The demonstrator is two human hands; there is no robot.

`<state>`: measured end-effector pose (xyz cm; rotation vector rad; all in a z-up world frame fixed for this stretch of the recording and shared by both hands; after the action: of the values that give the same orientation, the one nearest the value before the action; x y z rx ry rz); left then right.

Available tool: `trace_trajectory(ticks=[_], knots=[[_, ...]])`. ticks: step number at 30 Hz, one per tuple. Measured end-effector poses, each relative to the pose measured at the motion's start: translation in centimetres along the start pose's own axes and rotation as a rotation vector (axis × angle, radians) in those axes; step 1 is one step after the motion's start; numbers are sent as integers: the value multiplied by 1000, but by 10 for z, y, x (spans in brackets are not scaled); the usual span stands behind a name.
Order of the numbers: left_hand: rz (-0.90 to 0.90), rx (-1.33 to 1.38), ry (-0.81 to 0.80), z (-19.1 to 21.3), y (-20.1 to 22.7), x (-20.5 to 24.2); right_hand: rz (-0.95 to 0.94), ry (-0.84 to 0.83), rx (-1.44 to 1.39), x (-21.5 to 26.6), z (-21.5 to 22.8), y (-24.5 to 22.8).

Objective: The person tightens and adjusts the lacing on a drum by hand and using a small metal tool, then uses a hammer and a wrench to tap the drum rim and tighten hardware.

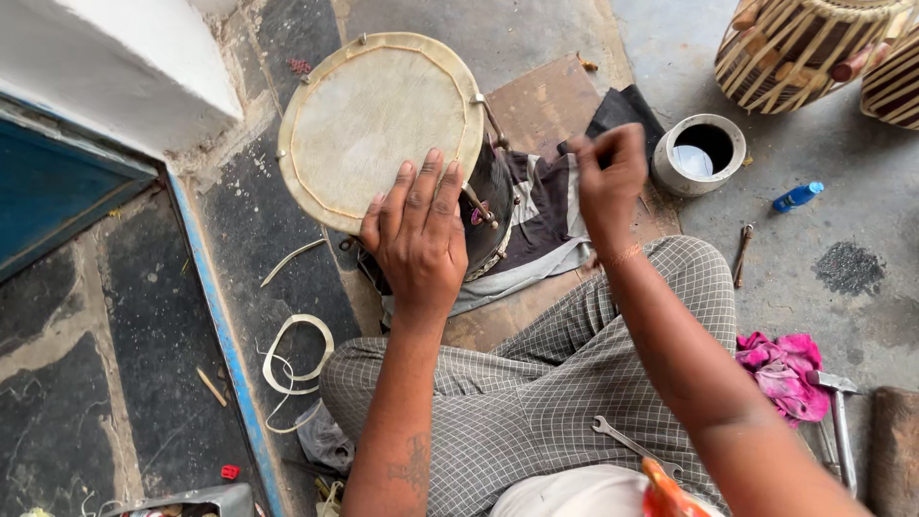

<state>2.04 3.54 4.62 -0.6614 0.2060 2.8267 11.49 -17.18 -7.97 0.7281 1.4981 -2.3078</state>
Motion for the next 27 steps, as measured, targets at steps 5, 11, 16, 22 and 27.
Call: trace_trajectory(ticks=[5,11,16,22,27], knots=[[-14,-19,24,1,2,-5,211,-288,50,16,-31,-12],[-12,-28,33,4,2,-2,163,-13,288,11,-13,12],[-23,-12,40,2,-1,-2,206,-190,189,22,-36,-1],[4,-27,37,0,2,-3,124,-465,-26,50,-59,32],[-9,-24,5,-3,1,6,-179,36,-173,16,-20,74]])
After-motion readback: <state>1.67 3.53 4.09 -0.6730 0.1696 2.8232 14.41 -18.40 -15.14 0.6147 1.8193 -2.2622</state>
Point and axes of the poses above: each hand's wrist, its own x-axis away from the middle knuckle, its own z-axis out of the back of the hand, y = z × x, the point moved 4 cm from there along -x, towards the middle knuckle, and after that the axes turned 13 degrees about -y, right-handed, at the moved point
